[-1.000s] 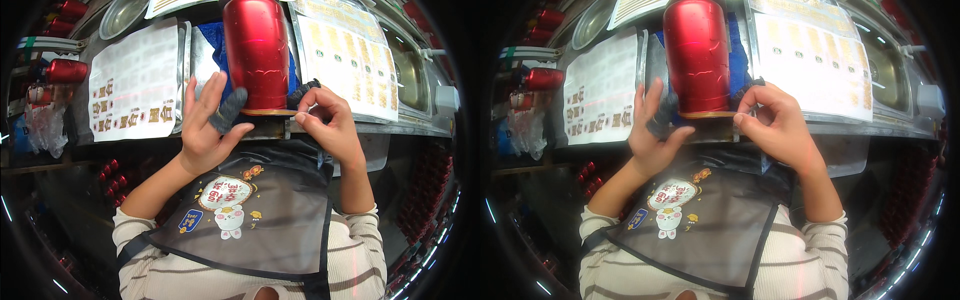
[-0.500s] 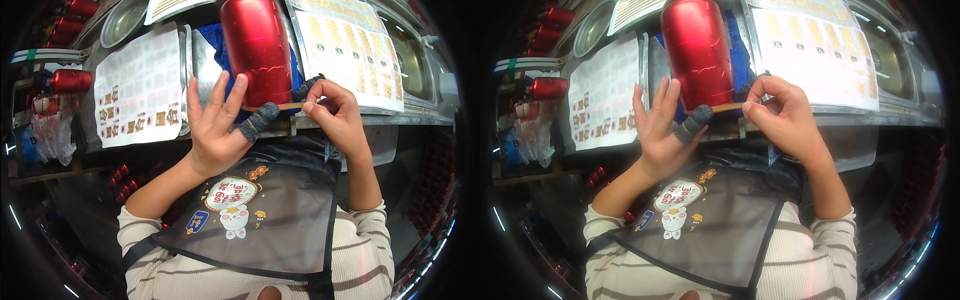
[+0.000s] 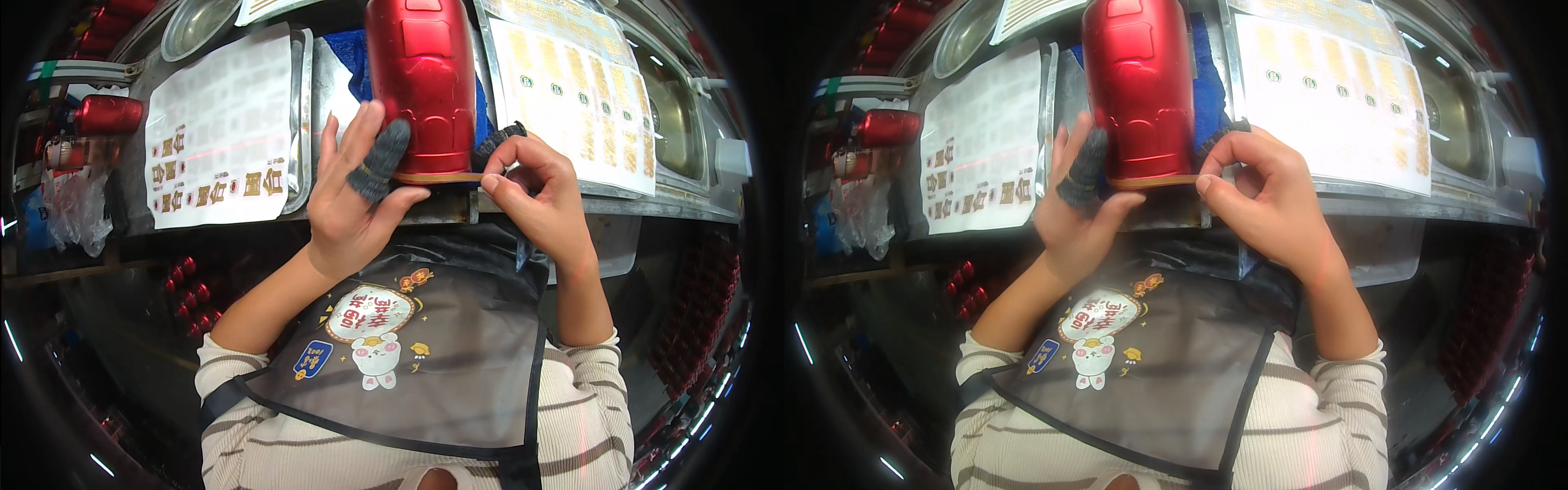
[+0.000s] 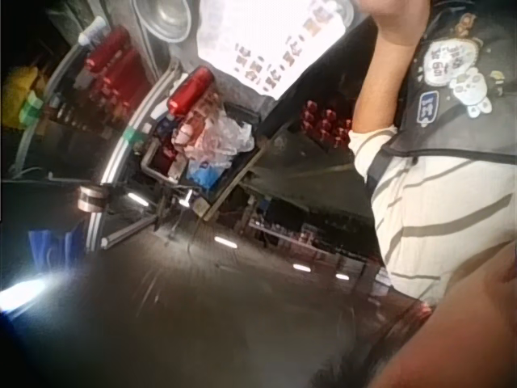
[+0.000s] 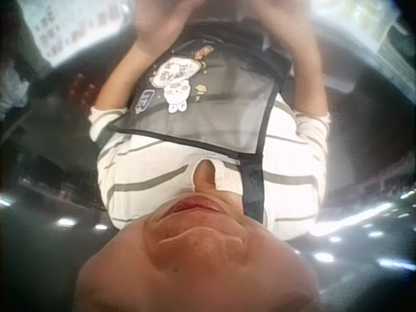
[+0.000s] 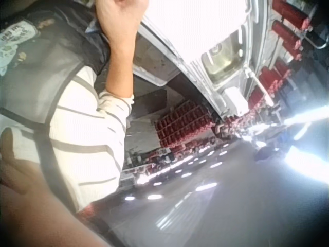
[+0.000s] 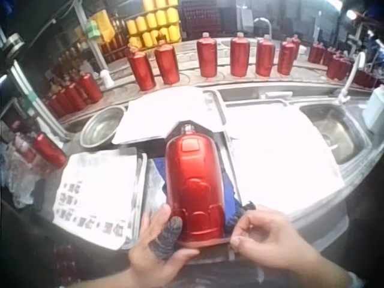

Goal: The person applies gold stickers to red cylindrical bottles, smoothing each label with a blue cloth. They rotate the bottles to align and press the labels, then wipe the surfaces before moving to the next bottle.

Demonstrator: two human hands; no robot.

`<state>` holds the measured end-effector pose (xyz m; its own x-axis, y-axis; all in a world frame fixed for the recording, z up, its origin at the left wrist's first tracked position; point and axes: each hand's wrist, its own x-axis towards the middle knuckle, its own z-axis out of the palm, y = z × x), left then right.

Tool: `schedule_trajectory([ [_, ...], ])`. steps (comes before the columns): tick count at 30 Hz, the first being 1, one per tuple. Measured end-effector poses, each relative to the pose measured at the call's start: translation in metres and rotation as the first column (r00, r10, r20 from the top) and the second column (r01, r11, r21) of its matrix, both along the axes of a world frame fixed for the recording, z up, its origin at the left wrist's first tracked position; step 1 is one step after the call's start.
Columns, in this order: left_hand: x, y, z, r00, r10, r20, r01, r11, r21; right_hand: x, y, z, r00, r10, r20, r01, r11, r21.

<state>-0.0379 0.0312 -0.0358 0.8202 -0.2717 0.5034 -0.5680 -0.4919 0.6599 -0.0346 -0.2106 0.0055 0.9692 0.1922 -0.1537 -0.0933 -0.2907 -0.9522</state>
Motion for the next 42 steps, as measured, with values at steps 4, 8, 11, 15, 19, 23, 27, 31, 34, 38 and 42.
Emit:
schedule_trajectory([
  [4, -0.022, 0.019, -0.013, 1.0, -0.003, 0.013, 0.002, 0.993, 0.12, -0.004, -0.003, 0.004, 1.0, -0.002, 0.001, 0.002, 1.0, 0.02],
  [8, -0.017, 0.016, -0.009, 0.991, -0.054, 0.121, 0.022, 0.968, 0.251, -0.002, -0.007, 0.004, 0.997, 0.0, -0.079, 0.007, 0.996, 0.09],
  [11, -0.011, 0.011, -0.001, 0.975, -0.105, 0.197, 0.028, 0.934, 0.357, 0.0, -0.006, 0.0, 0.997, -0.004, -0.082, 0.012, 0.995, 0.094],
  [15, -0.003, -0.007, 0.012, 0.96, -0.101, 0.259, -0.012, 0.916, 0.402, 0.003, -0.005, -0.004, 0.993, -0.008, -0.121, 0.022, 0.994, 0.111],
  [19, 0.01, -0.032, 0.014, 0.937, -0.057, 0.344, -0.081, 0.925, 0.372, 0.005, -0.001, -0.009, 0.999, -0.037, -0.01, 0.037, 0.998, 0.041],
  [23, 0.013, -0.017, 0.007, 0.983, 0.066, 0.172, -0.092, 0.984, 0.152, 0.006, 0.005, -0.005, 0.998, 0.03, 0.061, -0.026, 0.997, -0.077],
  [27, 0.005, -0.005, 0.0, 0.998, 0.039, 0.046, -0.04, 0.999, 0.027, 0.003, 0.003, -0.001, 1.0, 0.002, -0.025, -0.002, 1.0, -0.01],
  [31, -0.021, 0.019, -0.009, 0.999, 0.037, -0.026, -0.033, 0.991, 0.128, -0.002, 0.0, 0.004, 0.999, -0.004, 0.052, 0.005, 0.999, -0.032],
  [34, -0.024, 0.023, -0.019, 0.999, -0.028, 0.04, 0.019, 0.977, 0.213, -0.006, 0.001, 0.011, 0.998, -0.046, -0.049, 0.049, 0.996, 0.072],
  [38, -0.021, 0.016, -0.016, 0.996, -0.034, 0.079, 0.015, 0.974, 0.228, -0.003, -0.002, 0.007, 0.994, -0.042, -0.102, 0.055, 0.99, 0.131],
  [42, -0.017, 0.011, -0.008, 0.993, -0.054, 0.105, 0.024, 0.962, 0.273, 0.0, -0.002, 0.002, 0.992, -0.045, -0.114, 0.061, 0.988, 0.142],
])
